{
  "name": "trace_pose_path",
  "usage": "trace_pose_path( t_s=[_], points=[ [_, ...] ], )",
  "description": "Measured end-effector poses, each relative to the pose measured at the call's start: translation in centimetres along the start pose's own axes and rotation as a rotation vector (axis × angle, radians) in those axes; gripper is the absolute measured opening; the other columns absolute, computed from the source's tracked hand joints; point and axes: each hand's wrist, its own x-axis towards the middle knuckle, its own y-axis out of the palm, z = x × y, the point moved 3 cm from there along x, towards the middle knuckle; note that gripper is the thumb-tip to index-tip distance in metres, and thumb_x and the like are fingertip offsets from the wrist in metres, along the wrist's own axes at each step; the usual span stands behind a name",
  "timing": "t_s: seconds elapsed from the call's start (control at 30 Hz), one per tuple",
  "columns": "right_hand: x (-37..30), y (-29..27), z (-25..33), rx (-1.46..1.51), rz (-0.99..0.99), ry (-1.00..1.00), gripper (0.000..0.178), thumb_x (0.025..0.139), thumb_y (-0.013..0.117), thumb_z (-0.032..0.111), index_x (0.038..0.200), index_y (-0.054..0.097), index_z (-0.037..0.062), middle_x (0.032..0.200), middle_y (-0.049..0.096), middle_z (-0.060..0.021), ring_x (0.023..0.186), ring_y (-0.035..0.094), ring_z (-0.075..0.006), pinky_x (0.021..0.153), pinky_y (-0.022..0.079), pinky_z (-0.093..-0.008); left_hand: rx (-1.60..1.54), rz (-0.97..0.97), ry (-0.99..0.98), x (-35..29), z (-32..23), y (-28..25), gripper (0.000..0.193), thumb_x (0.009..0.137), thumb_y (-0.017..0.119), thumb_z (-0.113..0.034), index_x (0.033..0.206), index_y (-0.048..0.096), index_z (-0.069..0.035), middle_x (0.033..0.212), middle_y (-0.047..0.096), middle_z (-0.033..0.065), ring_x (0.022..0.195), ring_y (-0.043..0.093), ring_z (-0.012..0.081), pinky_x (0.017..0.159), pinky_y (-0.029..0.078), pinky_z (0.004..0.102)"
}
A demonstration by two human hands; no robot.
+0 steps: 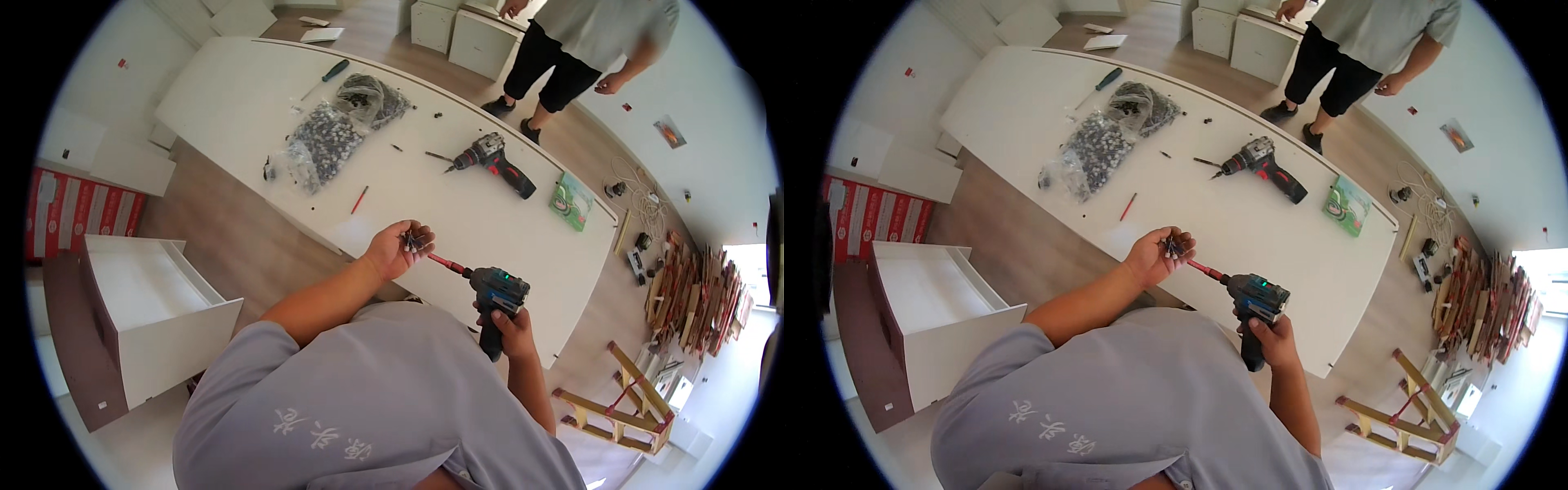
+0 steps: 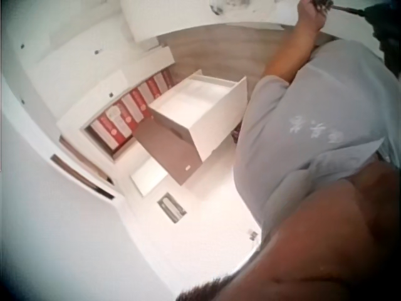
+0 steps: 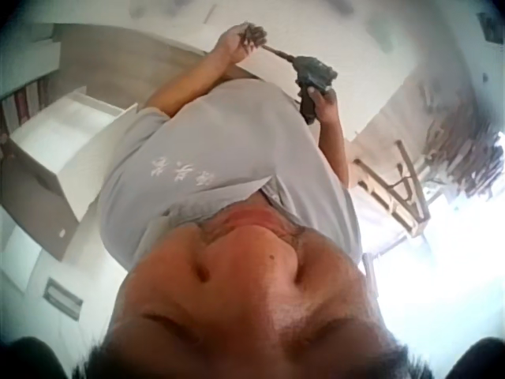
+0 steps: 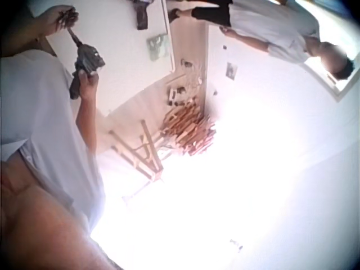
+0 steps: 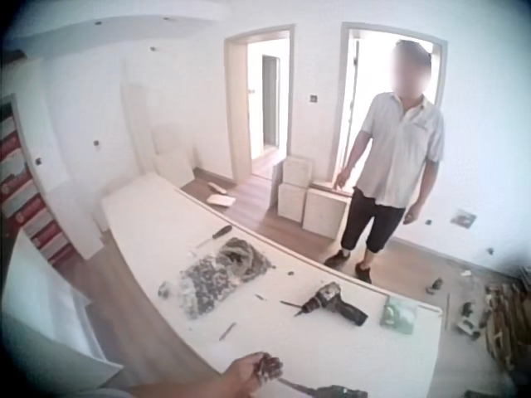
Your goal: The person prepares a power drill and handles various hardware components on a large white surface.
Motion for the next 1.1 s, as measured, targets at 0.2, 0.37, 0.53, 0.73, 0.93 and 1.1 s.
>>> trace_pose_path(
  t_s=[0.2,0.37,0.53,0.73,0.93,1.1],
  points=[
    [-0.3,0.4,0.1,-0.025,-0.008,-0.039,0.044,0.095,0.069,0.022,0.131,0.06,-0.0026,0.116,0.069,-0.0169,0.095,0.068,-0.0212,0.082,0.058,-0.0362,0.093,0.049,-0.014,0.1,0.3,0.8,0.024,0.101,0.043,-0.008,0.116,0.06,0.001,0.105,0.066,0.0148,0.108,0.066,0.0333,0.101,0.054,0.0491],
    [-0.5,-0.2,0.1,0.011,0.01,-0.079,0.04,0.097,0.068,0.019,0.131,0.06,-0.002,0.116,0.07,-0.0145,0.093,0.067,-0.0192,0.084,0.057,-0.0347,0.355,0.079,-0.05,0.6,0.9,0.6,0.019,0.106,0.048,-0.011,0.12,0.059,-0.004,0.105,0.066,0.0106,0.098,0.066,0.0247,0.087,0.058,0.0403],
    [-0.8,-0.5,0.2,0.062,-0.03,-0.079,0.04,0.097,0.068,0.019,0.13,0.06,-0.0013,0.115,0.07,-0.0151,0.091,0.068,-0.0191,0.081,0.058,-0.0345,0.554,0.03,-0.105,0.7,1.3,-0.3,0.017,0.107,0.053,-0.019,0.118,0.06,-0.008,0.099,0.064,0.0052,0.068,0.054,0.0108,0.055,0.046,0.0274],
    [-0.7,-1.4,-0.6,0.097,-0.042,-0.035,0.049,0.096,0.069,0.025,0.134,0.057,-0.0029,0.117,0.069,-0.019,0.1,0.069,-0.0249,0.08,0.06,-0.0366,0.611,0.109,-0.18,0.1,1.2,0.7,0.012,0.107,0.056,-0.019,0.11,0.061,-0.008,0.09,0.055,0.0001,0.064,0.046,0.008,0.053,0.036,0.024],
    [-0.8,-1.0,0.0,0.111,-0.047,0.004,0.049,0.095,0.069,0.024,0.134,0.057,-0.0027,0.116,0.069,-0.0202,0.095,0.069,-0.0227,0.079,0.059,-0.0353,0.753,0.192,-0.237,0.2,1.4,1.0,0.012,0.106,0.057,-0.021,0.105,0.061,-0.009,0.087,0.051,-0.002,0.062,0.043,0.007,0.052,0.033,0.0232],
    [-0.6,-1.9,0.3,0.168,0.077,0.078,0.044,0.095,0.07,0.019,0.132,0.059,-0.0029,0.116,0.071,-0.0164,0.097,0.069,-0.0222,0.081,0.059,-0.035,0.888,0.174,-0.24,0.3,1.8,2.1,0.017,0.107,0.055,-0.027,0.104,0.059,-0.011,0.084,0.05,-0.0026,0.059,0.041,0.0069,0.05,0.031,0.0236]
  ],
)
